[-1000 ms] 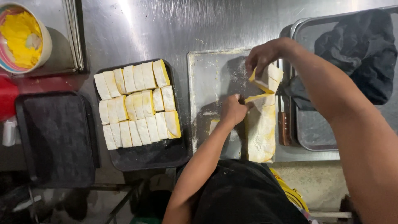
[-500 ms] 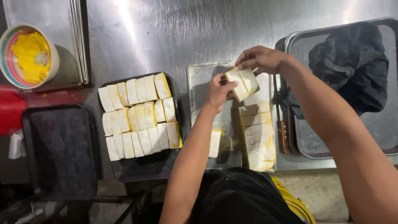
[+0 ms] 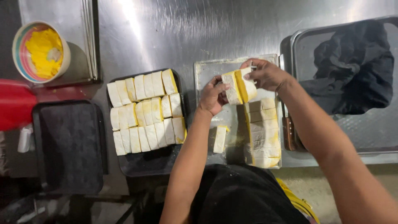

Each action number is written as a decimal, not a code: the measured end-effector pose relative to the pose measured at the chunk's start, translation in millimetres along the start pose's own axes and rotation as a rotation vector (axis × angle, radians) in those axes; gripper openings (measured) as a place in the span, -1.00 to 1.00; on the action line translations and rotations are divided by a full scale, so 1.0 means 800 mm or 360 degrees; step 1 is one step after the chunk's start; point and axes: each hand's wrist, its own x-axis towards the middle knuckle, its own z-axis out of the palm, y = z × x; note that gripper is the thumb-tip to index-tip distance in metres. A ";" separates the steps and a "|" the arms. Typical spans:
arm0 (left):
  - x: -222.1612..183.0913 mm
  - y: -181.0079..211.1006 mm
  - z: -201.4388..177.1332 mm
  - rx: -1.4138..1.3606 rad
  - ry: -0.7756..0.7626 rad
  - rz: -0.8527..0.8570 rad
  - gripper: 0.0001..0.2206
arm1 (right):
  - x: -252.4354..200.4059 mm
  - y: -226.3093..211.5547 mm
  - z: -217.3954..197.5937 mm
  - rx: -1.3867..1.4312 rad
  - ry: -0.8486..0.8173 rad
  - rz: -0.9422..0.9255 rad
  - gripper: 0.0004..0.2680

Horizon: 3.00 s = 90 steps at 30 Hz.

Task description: The person is slicing a large sheet of dough into rectangular pieces using a knife and then arranging the pieces onto baking trays.

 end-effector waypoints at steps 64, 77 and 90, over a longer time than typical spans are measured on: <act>-0.576 0.206 -0.386 0.2527 0.0664 0.0630 -0.45 | 0.047 0.468 0.631 -0.1392 0.1107 -0.0318 -0.63; -0.593 0.165 -0.415 0.2864 0.0565 0.0829 -0.70 | 0.060 0.488 0.644 -0.1820 0.0851 -0.0466 -0.48; -0.583 0.175 -0.412 0.2823 0.0599 0.0774 -0.63 | 0.056 0.473 0.644 -0.1831 0.0889 -0.0573 -0.55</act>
